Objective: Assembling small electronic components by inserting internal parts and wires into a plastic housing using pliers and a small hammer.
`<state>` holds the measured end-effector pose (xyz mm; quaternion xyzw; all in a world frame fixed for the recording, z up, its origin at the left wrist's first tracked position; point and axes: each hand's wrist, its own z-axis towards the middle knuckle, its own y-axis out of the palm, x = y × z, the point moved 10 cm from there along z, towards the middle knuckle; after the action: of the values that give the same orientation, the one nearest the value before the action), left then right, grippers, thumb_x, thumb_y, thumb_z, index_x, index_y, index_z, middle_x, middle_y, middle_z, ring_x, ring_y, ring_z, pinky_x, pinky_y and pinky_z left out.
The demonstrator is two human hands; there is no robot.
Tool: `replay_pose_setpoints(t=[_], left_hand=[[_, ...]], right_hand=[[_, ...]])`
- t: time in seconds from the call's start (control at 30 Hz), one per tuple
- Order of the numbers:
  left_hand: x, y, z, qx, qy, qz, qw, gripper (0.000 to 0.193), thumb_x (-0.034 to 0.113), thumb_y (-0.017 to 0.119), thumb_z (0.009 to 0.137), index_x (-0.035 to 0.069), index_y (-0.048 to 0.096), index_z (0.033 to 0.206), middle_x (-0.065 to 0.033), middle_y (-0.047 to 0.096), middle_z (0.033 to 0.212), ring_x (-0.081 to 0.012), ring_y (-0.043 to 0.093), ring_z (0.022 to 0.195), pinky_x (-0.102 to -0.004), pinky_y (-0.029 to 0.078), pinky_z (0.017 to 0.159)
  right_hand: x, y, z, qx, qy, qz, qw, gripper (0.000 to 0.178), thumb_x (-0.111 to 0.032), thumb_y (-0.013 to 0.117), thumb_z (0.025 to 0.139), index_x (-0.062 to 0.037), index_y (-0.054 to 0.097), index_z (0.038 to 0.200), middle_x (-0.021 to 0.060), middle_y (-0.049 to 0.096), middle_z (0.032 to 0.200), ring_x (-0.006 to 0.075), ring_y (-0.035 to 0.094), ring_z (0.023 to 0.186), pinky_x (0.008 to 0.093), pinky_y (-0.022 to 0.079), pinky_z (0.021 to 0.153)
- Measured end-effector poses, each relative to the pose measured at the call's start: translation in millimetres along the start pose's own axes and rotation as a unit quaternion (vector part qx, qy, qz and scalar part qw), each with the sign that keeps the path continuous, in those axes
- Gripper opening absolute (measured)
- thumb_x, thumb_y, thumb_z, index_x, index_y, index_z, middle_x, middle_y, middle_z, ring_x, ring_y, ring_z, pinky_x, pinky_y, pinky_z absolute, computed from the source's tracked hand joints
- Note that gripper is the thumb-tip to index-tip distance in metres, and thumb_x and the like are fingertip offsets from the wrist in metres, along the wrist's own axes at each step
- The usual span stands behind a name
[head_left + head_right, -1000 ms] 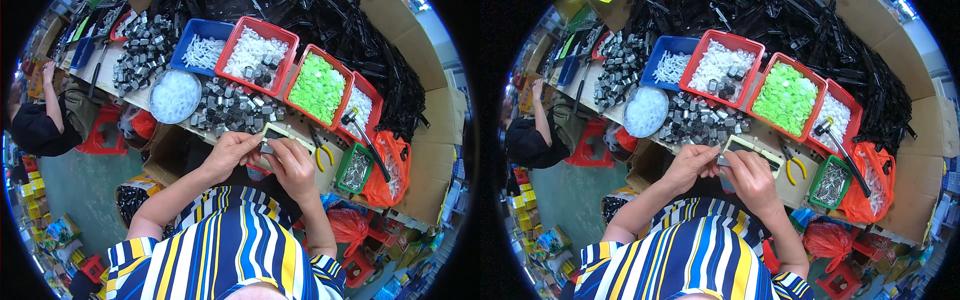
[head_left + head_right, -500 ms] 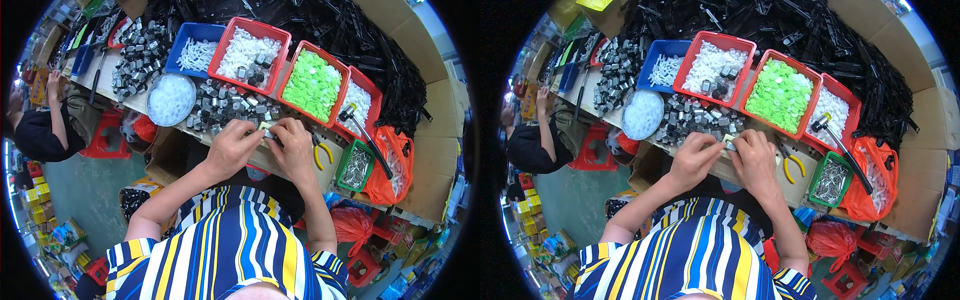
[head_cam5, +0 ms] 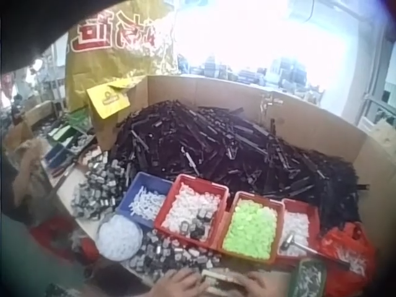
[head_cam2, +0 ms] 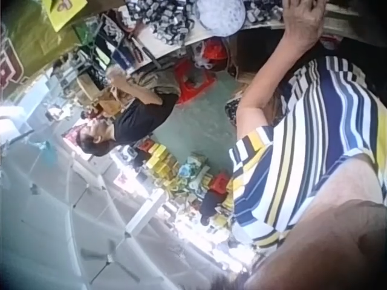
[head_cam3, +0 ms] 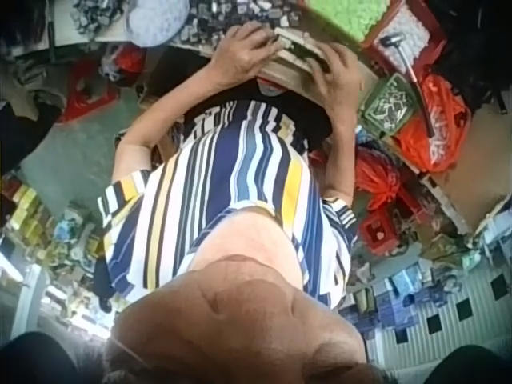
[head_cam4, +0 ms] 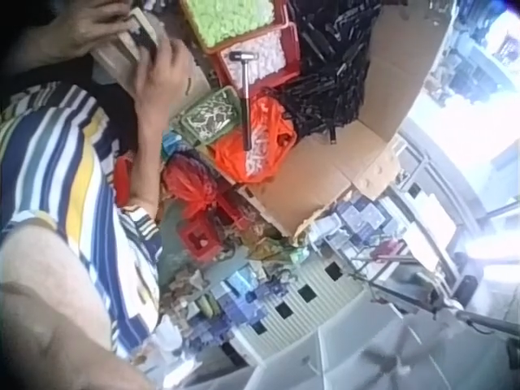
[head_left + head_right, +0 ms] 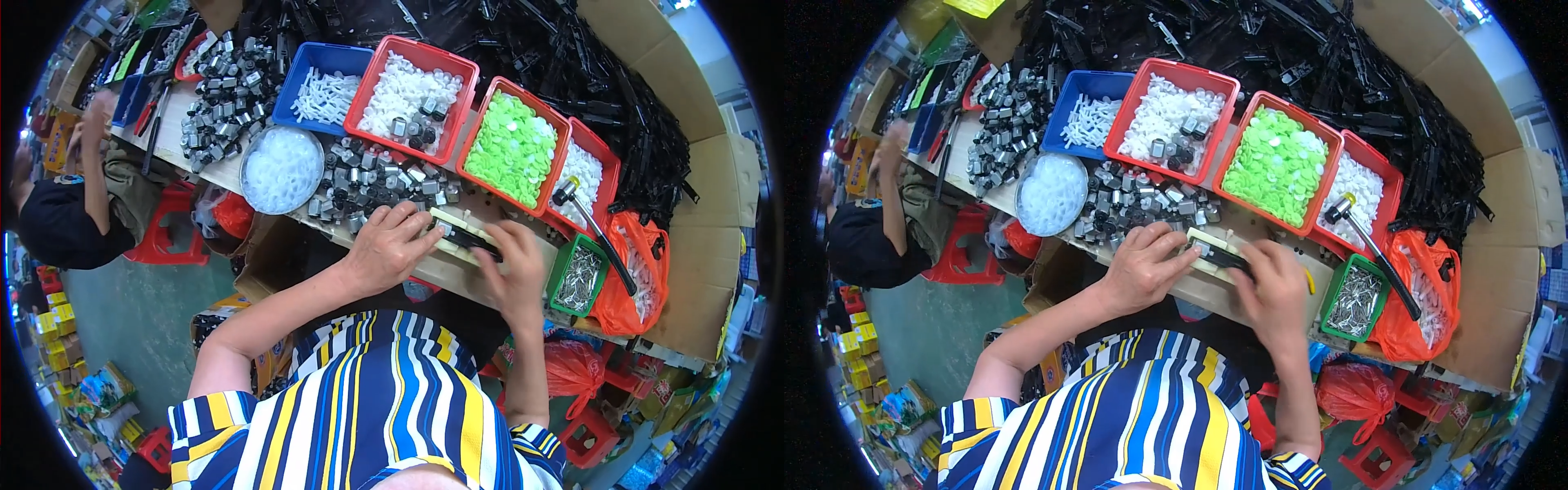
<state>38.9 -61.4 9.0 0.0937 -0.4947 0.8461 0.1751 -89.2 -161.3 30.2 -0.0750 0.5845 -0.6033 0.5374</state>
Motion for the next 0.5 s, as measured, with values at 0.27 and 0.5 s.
replay_pose_setpoints(t=[0.27, 0.5], left_hand=[[-51, -52, 53, 0.072, -0.038, -0.069, 0.994, 0.017, 0.005, 0.073, 0.083, 0.001, 0.073, 0.099, -0.0131, 0.065, 0.095, -0.0322, 0.062, 0.093, -0.0413, 0.052, 0.081], [-148, -30, 117, 0.041, -0.069, 0.049, 0.996, 0.014, 0.008, 0.072, 0.084, 0.002, 0.075, 0.096, -0.0138, 0.067, 0.095, -0.0336, 0.062, 0.094, -0.0421, 0.051, 0.083]], right_hand=[[107, -111, -93, 0.099, 0.19, -0.212, 0.953, 0.017, -0.007, 0.065, 0.095, 0.0031, 0.064, 0.108, 0.0172, 0.06, 0.096, 0.0341, 0.063, 0.089, 0.0403, 0.05, 0.077], [122, -98, -85, 0.074, 0.185, -0.177, 0.964, 0.012, -0.002, 0.066, 0.091, 0.0047, 0.064, 0.1, 0.0184, 0.057, 0.092, 0.0366, 0.06, 0.084, 0.0453, 0.047, 0.075]])
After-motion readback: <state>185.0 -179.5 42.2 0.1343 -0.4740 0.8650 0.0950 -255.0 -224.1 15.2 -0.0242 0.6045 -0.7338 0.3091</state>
